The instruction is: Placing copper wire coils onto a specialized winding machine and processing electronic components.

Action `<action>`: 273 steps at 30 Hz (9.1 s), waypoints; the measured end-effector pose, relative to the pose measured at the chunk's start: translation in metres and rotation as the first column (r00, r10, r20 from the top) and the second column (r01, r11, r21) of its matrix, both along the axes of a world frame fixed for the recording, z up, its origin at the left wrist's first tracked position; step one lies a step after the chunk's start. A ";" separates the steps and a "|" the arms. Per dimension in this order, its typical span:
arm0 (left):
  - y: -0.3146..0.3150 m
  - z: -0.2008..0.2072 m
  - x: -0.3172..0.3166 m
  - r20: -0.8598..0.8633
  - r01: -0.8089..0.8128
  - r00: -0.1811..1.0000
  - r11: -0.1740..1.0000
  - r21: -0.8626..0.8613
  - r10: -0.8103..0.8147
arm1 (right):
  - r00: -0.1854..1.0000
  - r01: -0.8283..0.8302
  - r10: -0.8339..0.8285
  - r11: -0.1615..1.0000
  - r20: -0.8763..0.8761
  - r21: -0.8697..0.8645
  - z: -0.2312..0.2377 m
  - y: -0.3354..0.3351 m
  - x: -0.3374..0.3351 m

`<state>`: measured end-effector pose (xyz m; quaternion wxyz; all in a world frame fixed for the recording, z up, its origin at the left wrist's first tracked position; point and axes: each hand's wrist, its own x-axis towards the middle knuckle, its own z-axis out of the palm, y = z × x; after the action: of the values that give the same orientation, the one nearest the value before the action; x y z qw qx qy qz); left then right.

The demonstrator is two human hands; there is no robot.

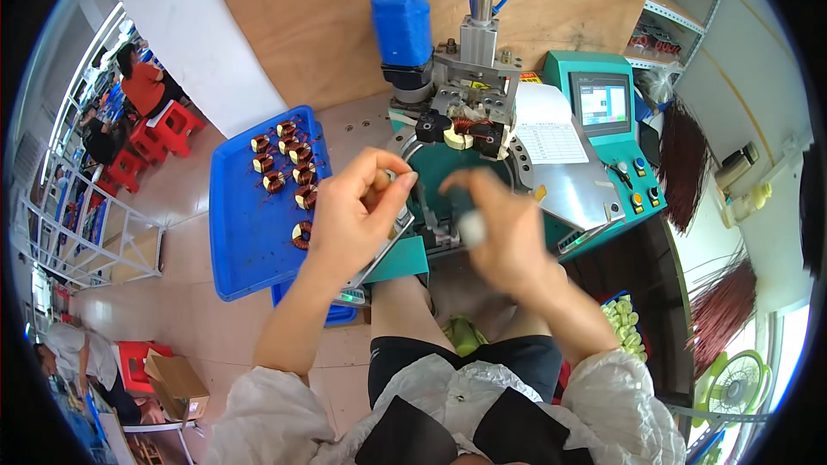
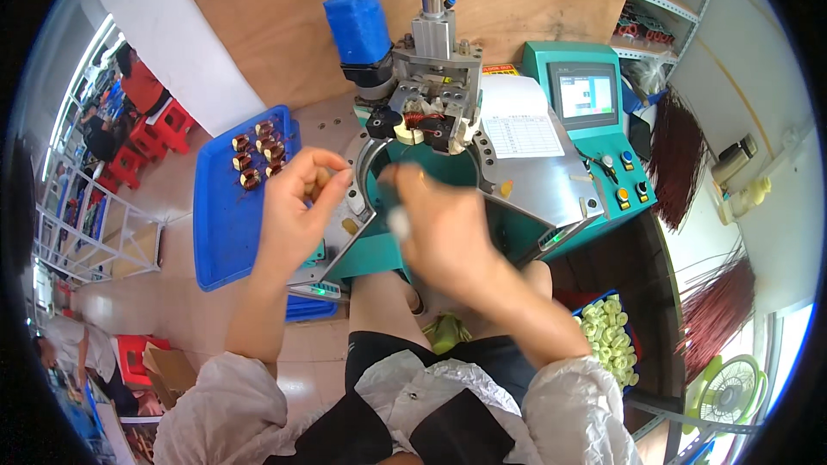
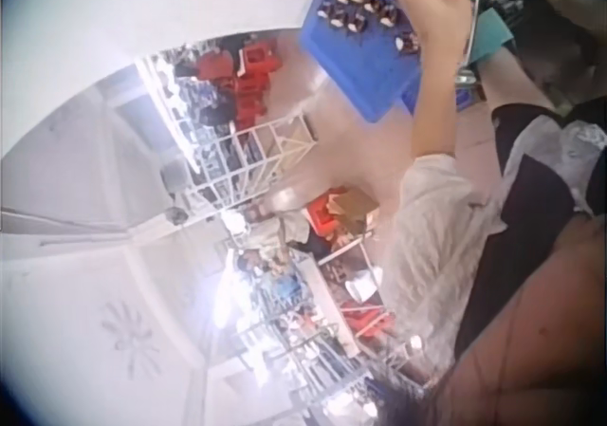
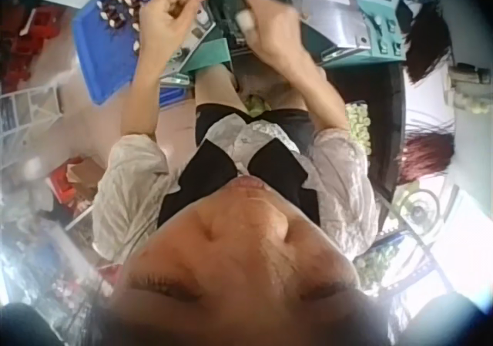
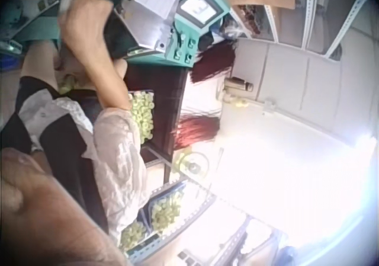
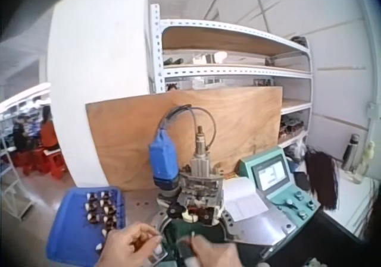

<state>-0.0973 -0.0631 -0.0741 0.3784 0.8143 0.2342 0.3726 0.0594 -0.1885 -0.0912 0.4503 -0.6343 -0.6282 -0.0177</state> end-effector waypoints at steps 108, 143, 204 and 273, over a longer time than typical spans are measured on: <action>-0.023 -0.066 0.051 0.156 0.230 0.970 0.918 -0.323 -0.188 | 0.854 0.258 -0.245 0.966 0.459 0.036 0.065 0.086 0.071; -0.034 -0.070 0.056 0.178 0.105 0.981 0.985 -0.134 -0.080 | 0.940 0.134 -0.097 0.986 0.328 -0.094 0.060 0.076 0.079; -0.008 0.016 0.065 0.037 0.255 0.962 0.939 0.230 -0.270 | 0.714 -0.089 0.195 0.978 -0.673 0.189 -0.016 -0.032 0.093; -0.022 -0.081 0.077 0.320 -0.097 0.927 0.949 -0.298 0.196 | 0.961 0.114 -0.184 0.943 0.206 0.312 -0.014 0.028 0.049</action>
<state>-0.0202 -0.0850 -0.1553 0.4947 0.6551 0.2746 0.5007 0.1086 -0.1608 -0.1055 0.4614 -0.5988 -0.6166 -0.2200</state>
